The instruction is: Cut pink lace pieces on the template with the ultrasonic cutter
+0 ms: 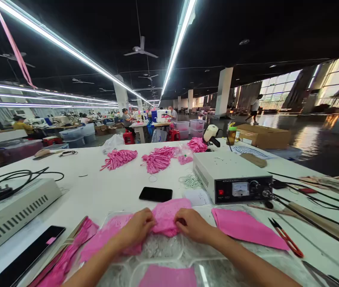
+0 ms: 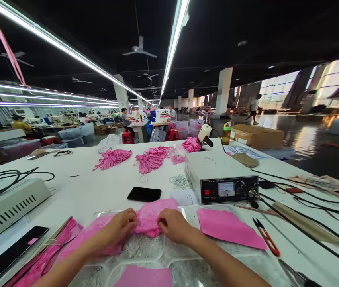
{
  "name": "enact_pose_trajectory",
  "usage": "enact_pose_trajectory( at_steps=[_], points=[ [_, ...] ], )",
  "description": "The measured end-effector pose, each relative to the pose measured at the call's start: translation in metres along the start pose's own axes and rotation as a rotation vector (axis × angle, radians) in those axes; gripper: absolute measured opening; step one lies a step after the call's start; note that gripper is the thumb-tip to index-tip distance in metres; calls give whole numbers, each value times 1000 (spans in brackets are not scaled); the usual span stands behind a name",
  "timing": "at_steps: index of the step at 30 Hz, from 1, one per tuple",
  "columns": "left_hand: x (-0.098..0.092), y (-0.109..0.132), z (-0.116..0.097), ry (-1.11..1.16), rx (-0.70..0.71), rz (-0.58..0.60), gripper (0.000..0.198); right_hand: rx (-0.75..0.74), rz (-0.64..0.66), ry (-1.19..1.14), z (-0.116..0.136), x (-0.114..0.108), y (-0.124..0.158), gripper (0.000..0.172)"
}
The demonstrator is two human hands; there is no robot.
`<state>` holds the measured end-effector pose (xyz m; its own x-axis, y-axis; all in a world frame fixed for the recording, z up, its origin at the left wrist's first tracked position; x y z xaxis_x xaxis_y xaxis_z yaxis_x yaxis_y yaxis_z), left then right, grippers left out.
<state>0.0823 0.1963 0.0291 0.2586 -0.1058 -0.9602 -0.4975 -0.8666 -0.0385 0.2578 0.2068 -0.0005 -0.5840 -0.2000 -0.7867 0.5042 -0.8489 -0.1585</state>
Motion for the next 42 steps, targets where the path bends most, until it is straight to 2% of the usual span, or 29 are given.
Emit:
enact_pose_trajectory(
  at_steps=[3,6,9,12,16,20,25,29,31,34,36,38,40,42],
  points=[
    [-4,-3,5,105,-72,65,24,-27,-5,-56,2,-2,4,22],
    [-1,-8,10,205,-155,141,31,-80,-67,-114,8,-8,7,15],
    [0,-13,14,266,-211,165,32,-153,-139,-148,22,-10,8,21],
    [-4,-16,11,285,-209,161,32,-203,-195,-146,38,-3,3,22],
    [-10,-14,1,264,-161,110,31,-172,-214,-131,38,11,-18,18],
    [-2,-7,-5,190,-182,-10,31,-139,-170,-143,28,14,-32,23],
    [16,-7,-2,38,-343,-137,30,-131,-211,-178,22,-2,-25,23],
    [11,-6,-3,-28,-364,-192,31,-101,-290,-217,14,-21,-17,22],
    [3,-1,-11,-47,-351,-238,30,-84,-314,-239,10,-27,-15,22],
    [-1,6,-34,-50,-313,-282,23,-57,-342,-278,7,-34,-14,22],
    [7,5,-54,-36,-289,-276,22,-43,-363,-306,7,-38,-13,22],
    [19,-3,-71,-17,-304,-272,30,-28,-394,-331,9,-42,-12,22],
    [29,-15,-81,-8,-353,-292,35,-14,-431,-352,13,-48,-9,21],
    [34,-28,-84,-15,-395,-321,30,-1,-475,-373,17,-57,-5,22]
  ],
)
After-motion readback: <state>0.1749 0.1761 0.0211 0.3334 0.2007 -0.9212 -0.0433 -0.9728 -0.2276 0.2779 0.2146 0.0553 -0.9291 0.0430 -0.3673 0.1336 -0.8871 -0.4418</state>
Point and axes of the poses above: each hand's wrist, its own y-axis away from the middle knuckle, its own x-axis out of the palm, z = x × y, the point moved 6 cm from there along -y, towards the middle knuckle, and after that the axes turned 8 degrees about -y, right-handed, at the moved point
